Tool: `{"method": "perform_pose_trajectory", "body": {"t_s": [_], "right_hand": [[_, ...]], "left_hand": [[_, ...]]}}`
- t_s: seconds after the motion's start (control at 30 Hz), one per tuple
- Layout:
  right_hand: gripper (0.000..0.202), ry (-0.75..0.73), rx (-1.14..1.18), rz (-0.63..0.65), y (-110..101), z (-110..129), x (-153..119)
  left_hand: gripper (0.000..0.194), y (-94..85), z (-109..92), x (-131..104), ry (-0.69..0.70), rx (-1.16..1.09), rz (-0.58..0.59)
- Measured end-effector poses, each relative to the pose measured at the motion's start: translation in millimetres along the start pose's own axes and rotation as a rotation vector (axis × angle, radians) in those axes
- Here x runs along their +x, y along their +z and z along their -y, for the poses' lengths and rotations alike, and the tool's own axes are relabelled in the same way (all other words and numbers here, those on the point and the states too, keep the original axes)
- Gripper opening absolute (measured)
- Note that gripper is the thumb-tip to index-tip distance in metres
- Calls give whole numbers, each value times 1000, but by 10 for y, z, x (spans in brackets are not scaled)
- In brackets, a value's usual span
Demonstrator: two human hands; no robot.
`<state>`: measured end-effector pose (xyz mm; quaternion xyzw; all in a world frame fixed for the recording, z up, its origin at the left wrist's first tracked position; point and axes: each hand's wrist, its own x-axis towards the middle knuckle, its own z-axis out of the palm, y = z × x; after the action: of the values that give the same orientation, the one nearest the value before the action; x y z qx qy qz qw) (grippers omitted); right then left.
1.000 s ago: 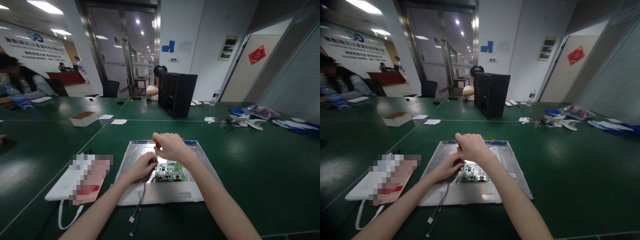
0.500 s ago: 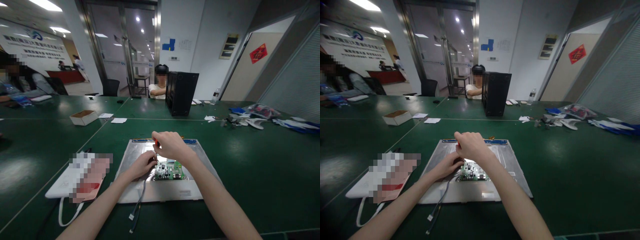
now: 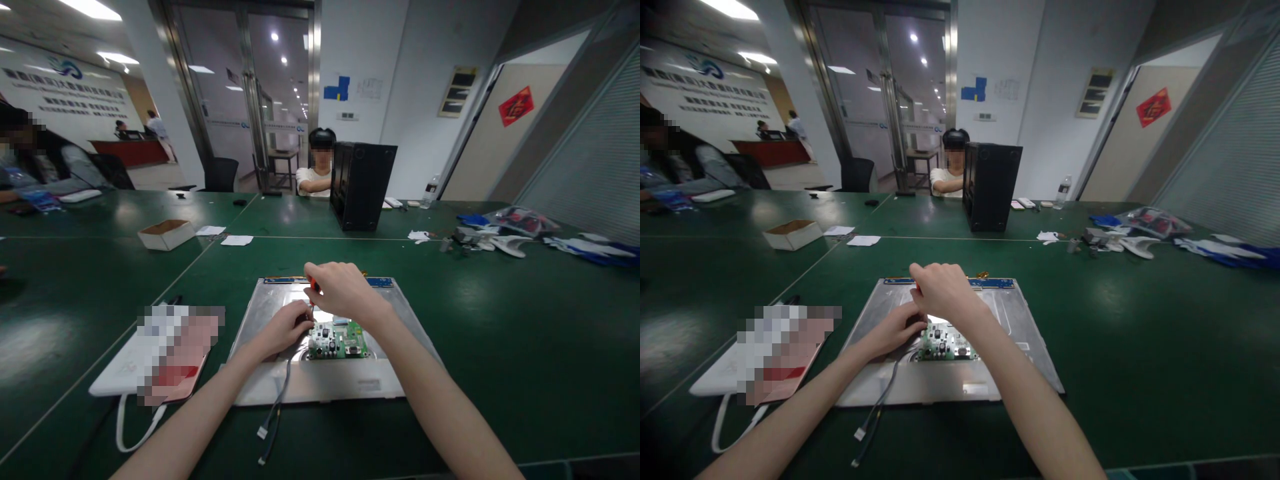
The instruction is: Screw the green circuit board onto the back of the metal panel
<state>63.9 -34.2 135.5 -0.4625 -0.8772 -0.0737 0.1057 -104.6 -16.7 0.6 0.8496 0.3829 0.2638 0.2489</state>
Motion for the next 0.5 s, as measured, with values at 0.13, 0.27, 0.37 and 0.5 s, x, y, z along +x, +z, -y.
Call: {"method": "perform_pose_trajectory", "body": {"t_s": [0.13,0.27,0.37,0.5], "right_hand": [[12,-17,12,6,-5,3,-9],[12,-30,24,-14,-6,5,-15],[13,-31,30,-25,4,-2,-11],[14,-23,38,-14,8,-5,-7]], "left_hand": [[8,8,15,-10,14,-15,-4],[9,11,26,-11,17,-22,-1],[10,16,35,-8,22,-22,0],[10,15,34,-5,25,-19,4]]}}
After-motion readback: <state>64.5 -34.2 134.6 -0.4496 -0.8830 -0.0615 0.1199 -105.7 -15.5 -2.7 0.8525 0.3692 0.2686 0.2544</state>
